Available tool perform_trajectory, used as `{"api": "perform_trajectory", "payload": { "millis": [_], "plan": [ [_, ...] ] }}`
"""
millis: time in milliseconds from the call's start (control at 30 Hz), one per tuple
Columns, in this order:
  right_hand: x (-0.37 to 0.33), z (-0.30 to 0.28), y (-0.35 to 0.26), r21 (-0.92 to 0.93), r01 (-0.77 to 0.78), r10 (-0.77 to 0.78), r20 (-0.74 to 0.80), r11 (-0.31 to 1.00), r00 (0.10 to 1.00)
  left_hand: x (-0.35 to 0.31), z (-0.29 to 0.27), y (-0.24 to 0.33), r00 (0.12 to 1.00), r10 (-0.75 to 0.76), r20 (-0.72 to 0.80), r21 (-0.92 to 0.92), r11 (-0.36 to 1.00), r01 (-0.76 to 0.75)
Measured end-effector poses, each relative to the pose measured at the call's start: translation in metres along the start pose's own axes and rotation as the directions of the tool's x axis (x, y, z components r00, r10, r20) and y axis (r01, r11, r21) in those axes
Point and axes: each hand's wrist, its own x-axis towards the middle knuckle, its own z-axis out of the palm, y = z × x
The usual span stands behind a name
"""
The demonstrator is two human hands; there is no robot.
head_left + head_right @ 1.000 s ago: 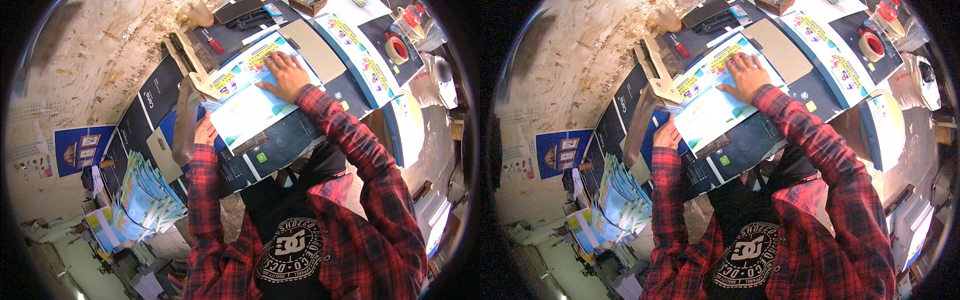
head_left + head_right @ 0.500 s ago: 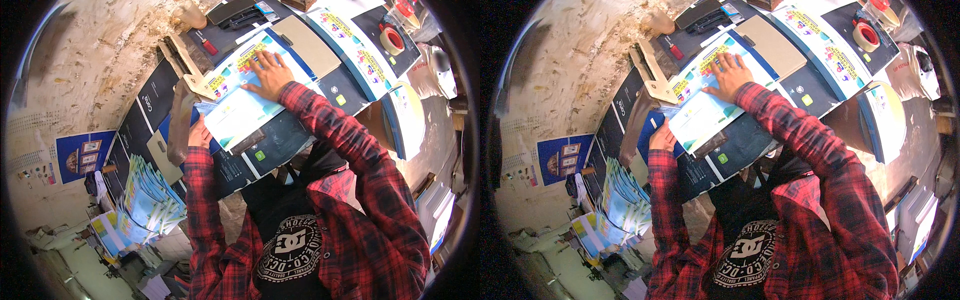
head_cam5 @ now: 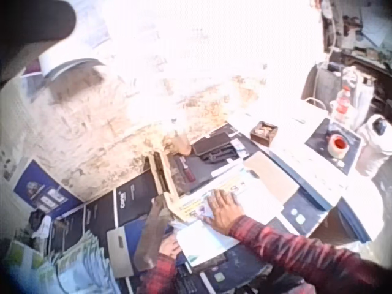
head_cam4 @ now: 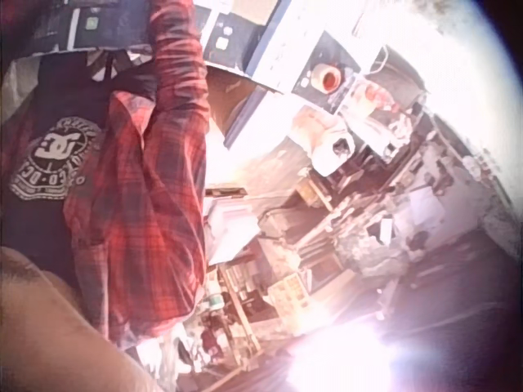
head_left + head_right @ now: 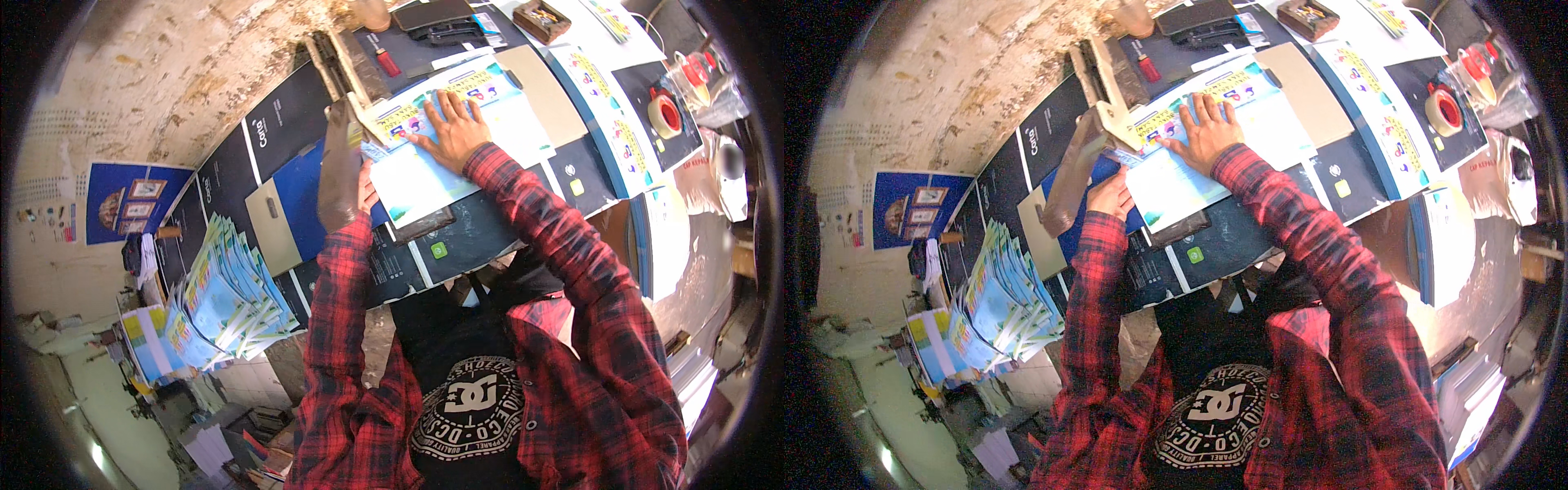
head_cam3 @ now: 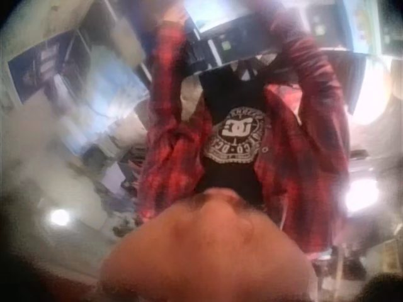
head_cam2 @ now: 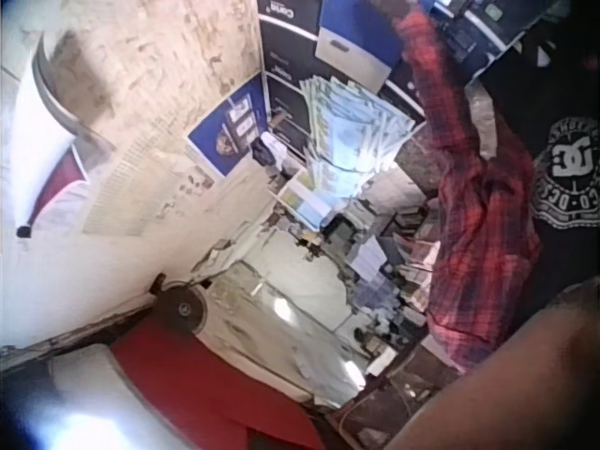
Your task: The person repeatedly places a booklet on a manual binding machine, aligns it, and presses the handle to bind the spine. They then remove the finished booklet and place it on a growing stack to the right. The process is repeated for multiple booklets throughout the clip.
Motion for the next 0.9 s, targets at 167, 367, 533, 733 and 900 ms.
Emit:
{"api": "perform_trajectory", "payload": {
  "millis": [167,367,533,733,900],
  "plan": [
    [-0.001,0.008,-0.035,0.031,0.077,-0.067,-0.232,0.997,0.970,0.076,-0.073,-0.049,0.999,0.050,0.019,0.135,0.990,-0.052],
    [-0.002,0.017,-0.007,-0.050,0.015,-0.026,-0.218,0.999,0.976,-0.023,-0.007,0.017,0.794,0.605,-0.061,0.687,0.602,-0.407],
    [-0.001,0.022,-0.015,-0.024,0.095,-0.098,-0.255,0.995,0.962,-0.052,-0.010,-0.019,0.549,0.741,0.386,0.741,0.106,-0.663],
    [0.004,0.013,0.019,0.011,0.059,-0.057,-0.143,0.998,0.988,-0.050,-0.013,-0.032,0.527,0.748,0.403,0.853,-0.099,-0.512],
    [0.002,0.001,0.098,-0.048,0.086,-0.091,-0.111,0.995,0.990,-0.046,-0.011,-0.039,0.520,0.761,0.388,0.862,-0.099,-0.498]
  ]
}}
